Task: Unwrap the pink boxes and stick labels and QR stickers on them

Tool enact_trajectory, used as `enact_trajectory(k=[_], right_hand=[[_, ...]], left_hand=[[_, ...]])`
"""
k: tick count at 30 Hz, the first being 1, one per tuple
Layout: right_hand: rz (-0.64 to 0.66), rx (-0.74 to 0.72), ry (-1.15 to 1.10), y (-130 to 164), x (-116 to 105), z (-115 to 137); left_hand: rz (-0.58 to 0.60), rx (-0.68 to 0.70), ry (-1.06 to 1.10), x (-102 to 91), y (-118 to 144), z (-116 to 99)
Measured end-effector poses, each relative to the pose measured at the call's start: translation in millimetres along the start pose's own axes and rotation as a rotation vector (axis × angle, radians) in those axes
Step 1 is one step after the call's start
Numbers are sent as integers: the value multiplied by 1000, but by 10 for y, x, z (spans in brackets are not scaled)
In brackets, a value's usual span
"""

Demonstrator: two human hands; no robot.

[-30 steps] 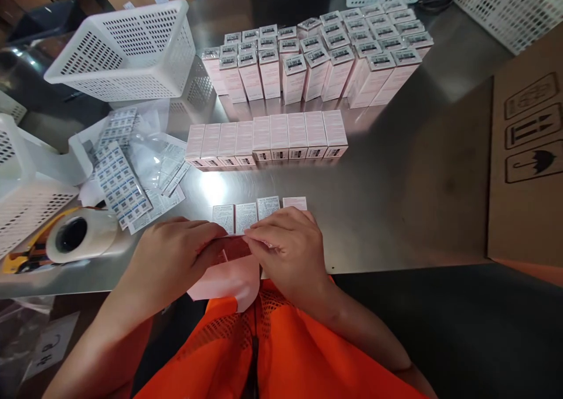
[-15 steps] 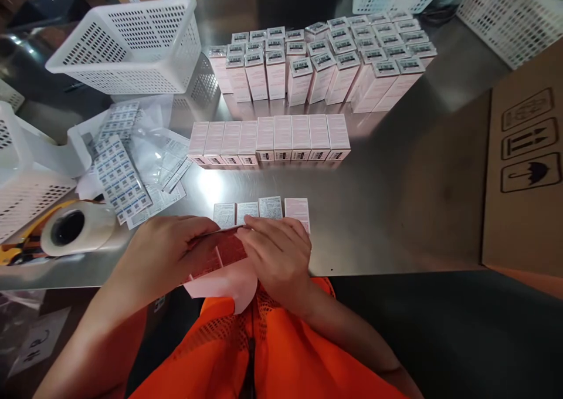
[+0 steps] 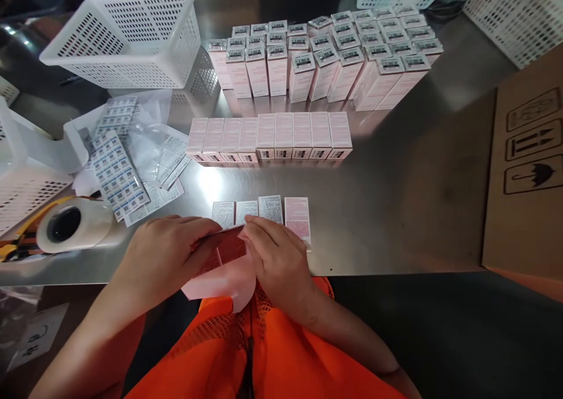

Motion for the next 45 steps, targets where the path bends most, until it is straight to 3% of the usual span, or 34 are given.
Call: enact_trajectory(k=[4, 8, 16, 23, 30, 35, 45], right_hand=[[-31, 63, -68, -5, 4, -31], [-39, 36, -43, -41, 14, -42], [115, 47, -34, -33, 73, -24], [38, 82, -71, -50, 34, -37], [177, -9, 23, -107, -3, -5], [159, -102, 78, -94, -10, 29], [146, -110, 119, -74, -6, 47]], left_hand=[[1, 3, 14, 9, 1, 29], [-19, 21, 21, 17, 3, 13], [-26, 5, 23, 37, 23, 40], [-63, 32, 11, 43, 47, 38], [-124, 92, -47, 43, 46, -27], [-149, 104, -33, 38, 63, -40], [-209, 121, -28, 40, 72, -38]])
Point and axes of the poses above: each hand's wrist, its own y-axis away from the middle knuckle, its own x-axis out of the palm, z = x × y, the point moved 3 cm from there along -y, towards the middle knuckle, and after that the axes turned 4 degrees about -y, right-handed, at the moved point
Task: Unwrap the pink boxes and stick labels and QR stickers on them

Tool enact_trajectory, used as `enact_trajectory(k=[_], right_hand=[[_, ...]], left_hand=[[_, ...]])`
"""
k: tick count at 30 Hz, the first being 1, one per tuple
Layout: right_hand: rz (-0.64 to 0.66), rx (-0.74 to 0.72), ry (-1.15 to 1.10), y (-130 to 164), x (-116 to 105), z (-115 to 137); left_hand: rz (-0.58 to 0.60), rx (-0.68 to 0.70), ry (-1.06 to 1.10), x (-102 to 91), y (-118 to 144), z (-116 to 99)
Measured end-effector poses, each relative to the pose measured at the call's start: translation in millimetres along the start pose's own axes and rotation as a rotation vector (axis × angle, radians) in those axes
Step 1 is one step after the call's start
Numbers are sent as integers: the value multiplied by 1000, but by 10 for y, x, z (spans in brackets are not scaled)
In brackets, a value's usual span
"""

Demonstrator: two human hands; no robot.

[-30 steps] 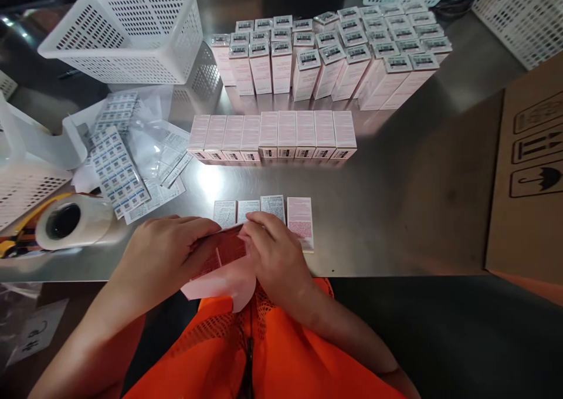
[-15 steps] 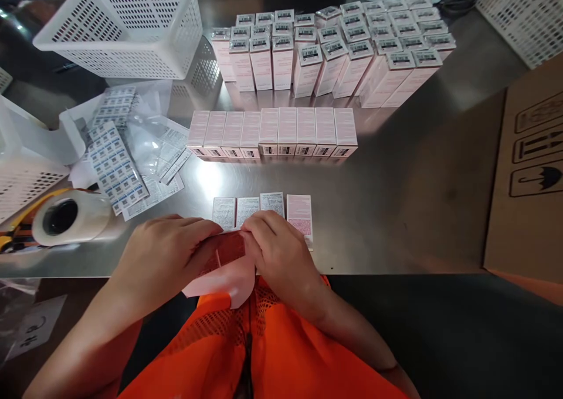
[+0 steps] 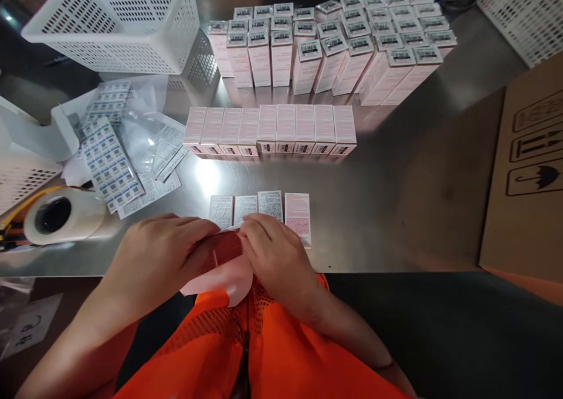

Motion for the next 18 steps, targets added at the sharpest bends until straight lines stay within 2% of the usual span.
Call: enact_trajectory(k=[5, 11, 14, 18], right_hand=[[-35, 25, -90, 41, 29, -43], [-147, 67, -198, 50, 67, -96], [-191, 1, -191, 29, 100, -90], [-341, -129, -159, 34, 142, -93]], left_hand=[[19, -28, 33, -8, 0, 31], [193, -119, 202, 28, 3, 167], [222, -131, 309, 42, 1, 229], [223, -123, 424, 54, -11, 302]])
Point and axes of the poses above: each hand's wrist, its own y-axis away from the middle knuckle, its own x-axis out of the palm, z = x × y, the point moved 3 cm from there along -y, towards the middle knuckle, and after that the axes turned 4 degrees about -y, right-handed, at the moved point
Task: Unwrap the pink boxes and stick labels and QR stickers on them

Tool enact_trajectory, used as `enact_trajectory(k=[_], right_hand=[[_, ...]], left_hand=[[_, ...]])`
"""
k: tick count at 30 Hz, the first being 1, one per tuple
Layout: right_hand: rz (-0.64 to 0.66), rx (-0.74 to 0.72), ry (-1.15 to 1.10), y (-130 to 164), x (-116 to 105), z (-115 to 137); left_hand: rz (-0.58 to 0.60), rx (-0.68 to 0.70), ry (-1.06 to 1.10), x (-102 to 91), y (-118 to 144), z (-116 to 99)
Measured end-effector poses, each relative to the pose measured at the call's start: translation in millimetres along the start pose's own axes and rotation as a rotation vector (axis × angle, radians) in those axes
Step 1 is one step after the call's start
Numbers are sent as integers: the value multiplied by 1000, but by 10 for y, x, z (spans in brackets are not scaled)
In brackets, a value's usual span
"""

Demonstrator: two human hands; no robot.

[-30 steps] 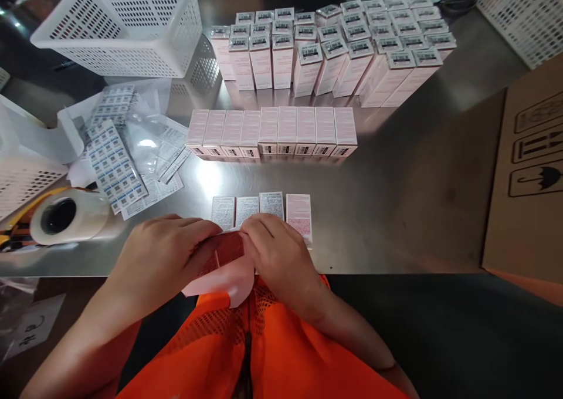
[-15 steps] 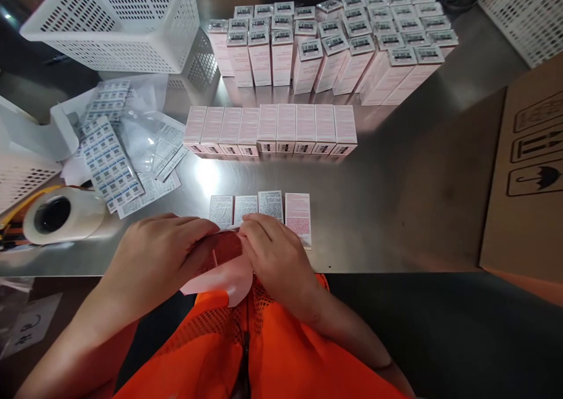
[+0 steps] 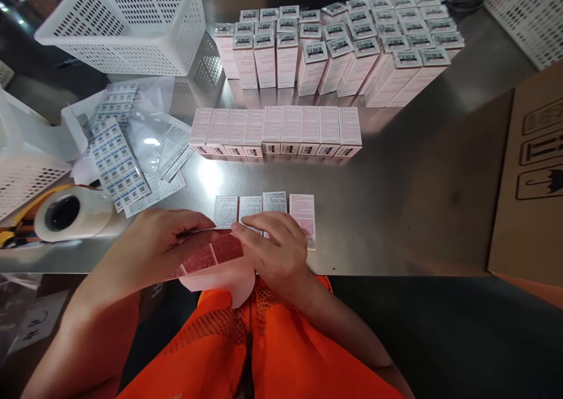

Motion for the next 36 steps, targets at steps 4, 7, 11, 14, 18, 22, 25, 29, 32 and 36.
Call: enact_trajectory(k=[4, 7, 11, 14, 18, 22, 25, 29, 32, 36], right_hand=[[-17, -85, 41, 43, 49, 7], [22, -73, 71, 45, 72, 50], [90, -102, 181, 41, 114, 131], [126, -122, 272, 66, 160, 142], [177, -174, 277, 105, 193, 147], [251, -288, 207, 139, 119, 249], [322, -354, 85, 181, -52, 376], [398, -272, -276, 159, -420, 473], [311, -32, -531, 60, -726, 315], [36, 239, -429, -51, -1017, -224]], left_hand=[[62, 38, 180, -6, -50, 96], [176, 39, 366, 16, -119, 192], [239, 46, 448, -7, -270, 265], [310, 78, 337, -51, -398, 248], [416, 242, 285, -98, -525, 150], [364, 307, 152, -112, -596, 73], [308, 293, 40, -77, -622, 48], [224, 297, -15, 34, -667, 29], [41, 296, 41, 116, -708, -33], [-132, 159, 285, 188, -727, -180]])
Point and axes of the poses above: each hand's wrist, its own y-axis away from the middle knuckle, its own x-axis out of the palm, z = x × y, the point moved 3 cm from there along -y, towards the middle knuckle, and after that the axes turned 4 degrees about -y, right-handed, at the moved point
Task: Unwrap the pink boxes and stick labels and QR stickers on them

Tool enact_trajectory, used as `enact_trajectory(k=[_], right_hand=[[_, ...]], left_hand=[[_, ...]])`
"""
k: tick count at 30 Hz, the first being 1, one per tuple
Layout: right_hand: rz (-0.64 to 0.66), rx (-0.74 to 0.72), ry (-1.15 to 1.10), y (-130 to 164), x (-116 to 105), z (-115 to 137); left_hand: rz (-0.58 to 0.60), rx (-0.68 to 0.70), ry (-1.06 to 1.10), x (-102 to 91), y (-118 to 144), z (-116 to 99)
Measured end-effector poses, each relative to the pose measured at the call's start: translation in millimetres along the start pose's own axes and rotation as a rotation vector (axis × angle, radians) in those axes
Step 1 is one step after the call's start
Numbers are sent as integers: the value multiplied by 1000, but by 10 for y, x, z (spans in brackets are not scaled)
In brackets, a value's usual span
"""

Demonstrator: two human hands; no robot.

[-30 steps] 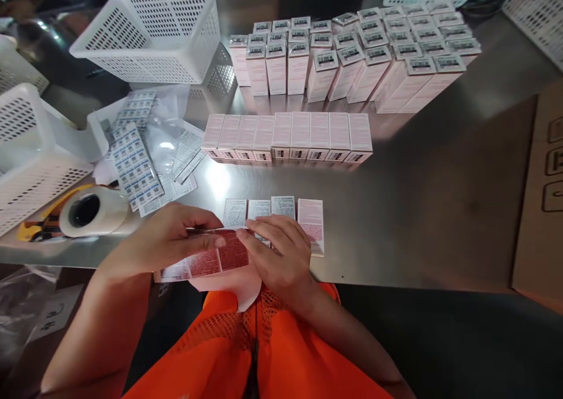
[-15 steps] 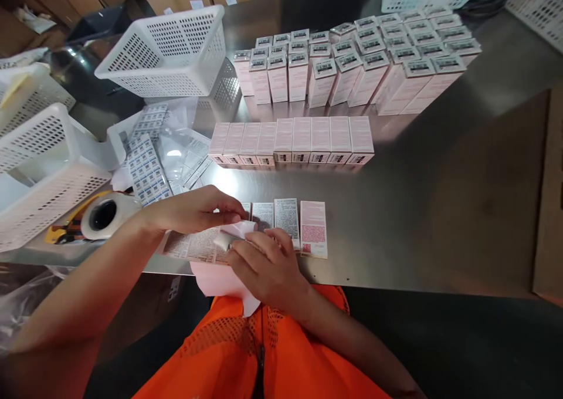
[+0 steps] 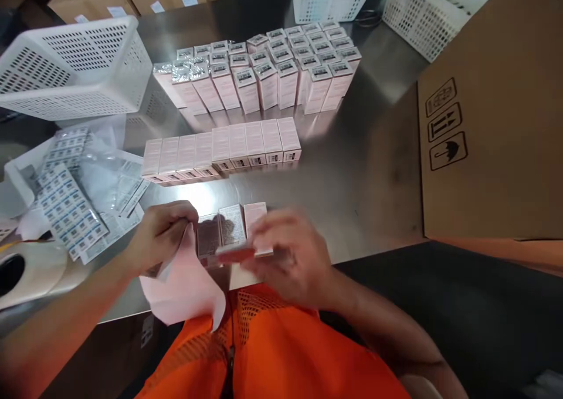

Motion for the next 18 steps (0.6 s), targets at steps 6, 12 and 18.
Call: enact_trajectory(k=[6, 12, 18], right_hand=[[41, 515, -172, -189, -242, -620], [110, 662, -237, -204, -223, -669], [152, 740, -283, -183, -194, -707]], left_hand=[[284, -248, 454, 239, -36, -293], [368, -263, 343, 499, 6, -426], [297, -253, 224, 618, 57, -435]])
Point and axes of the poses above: each hand's wrist, its own y-axis away from the middle knuckle, its own x-axis out of the palm, z = x × y, the point moved 3 cm from there along -y, towards the middle knuckle, and after that the axes turned 4 degrees about -y, right-handed, at the moved point
